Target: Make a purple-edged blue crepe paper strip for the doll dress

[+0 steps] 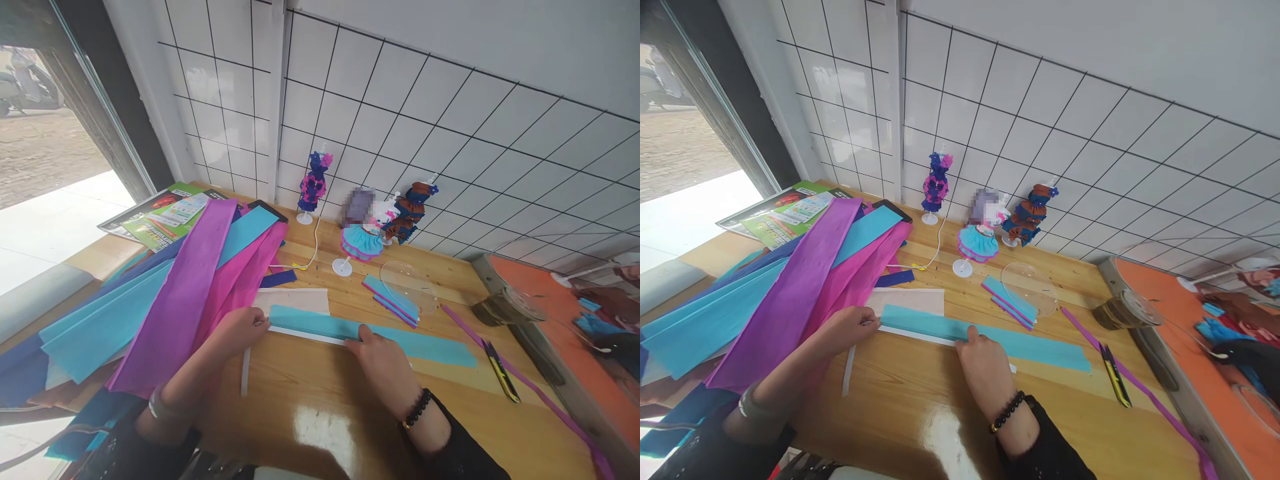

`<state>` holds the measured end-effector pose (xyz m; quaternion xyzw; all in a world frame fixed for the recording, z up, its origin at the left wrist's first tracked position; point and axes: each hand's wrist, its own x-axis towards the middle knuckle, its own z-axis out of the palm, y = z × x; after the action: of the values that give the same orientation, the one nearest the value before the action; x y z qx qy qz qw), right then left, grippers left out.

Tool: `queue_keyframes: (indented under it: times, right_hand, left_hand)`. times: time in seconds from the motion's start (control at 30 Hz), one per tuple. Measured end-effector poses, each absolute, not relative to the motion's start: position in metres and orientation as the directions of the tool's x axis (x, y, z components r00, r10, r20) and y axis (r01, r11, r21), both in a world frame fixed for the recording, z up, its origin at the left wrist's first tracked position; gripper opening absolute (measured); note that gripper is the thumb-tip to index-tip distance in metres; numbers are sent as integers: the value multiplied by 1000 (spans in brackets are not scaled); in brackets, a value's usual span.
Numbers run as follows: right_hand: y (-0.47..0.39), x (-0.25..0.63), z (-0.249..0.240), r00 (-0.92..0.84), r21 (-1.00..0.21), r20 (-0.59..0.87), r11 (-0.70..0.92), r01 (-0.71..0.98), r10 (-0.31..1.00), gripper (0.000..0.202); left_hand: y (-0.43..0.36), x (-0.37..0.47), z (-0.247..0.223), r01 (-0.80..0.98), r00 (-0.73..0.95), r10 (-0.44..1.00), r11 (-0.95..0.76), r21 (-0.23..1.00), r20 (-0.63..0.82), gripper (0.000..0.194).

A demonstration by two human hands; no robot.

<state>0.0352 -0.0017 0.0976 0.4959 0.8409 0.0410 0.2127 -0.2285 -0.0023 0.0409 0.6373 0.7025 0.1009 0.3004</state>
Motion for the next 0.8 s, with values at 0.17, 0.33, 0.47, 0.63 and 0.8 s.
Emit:
queue_keyframes:
  times: [0.17,0.33,0.47,0.63,0.8]
  right_hand:
    - [-1,34,99,-414,262,-336,505,822,846,25]
    - [0,34,97,-413,265,-328,502,823,850,24]
    - [0,34,96,-411,271,-347,509,817,843,24]
    - [1,34,96,-402,274,-361,508,817,842,25]
    - [1,34,95,-413,267,-349,511,817,841,23]
  left_hand:
    - [-2,-228,37,848,-12,960,159,506,-281,25]
    - [-1,-228,32,861,-16,961,154,486,-277,25]
    - [-2,-226,34,873,-24,962,153,463,-274,26]
    - [-3,-222,39,895,-35,962,151,420,-271,25]
    - [-4,-219,40,921,-52,957,157,358,-284,25]
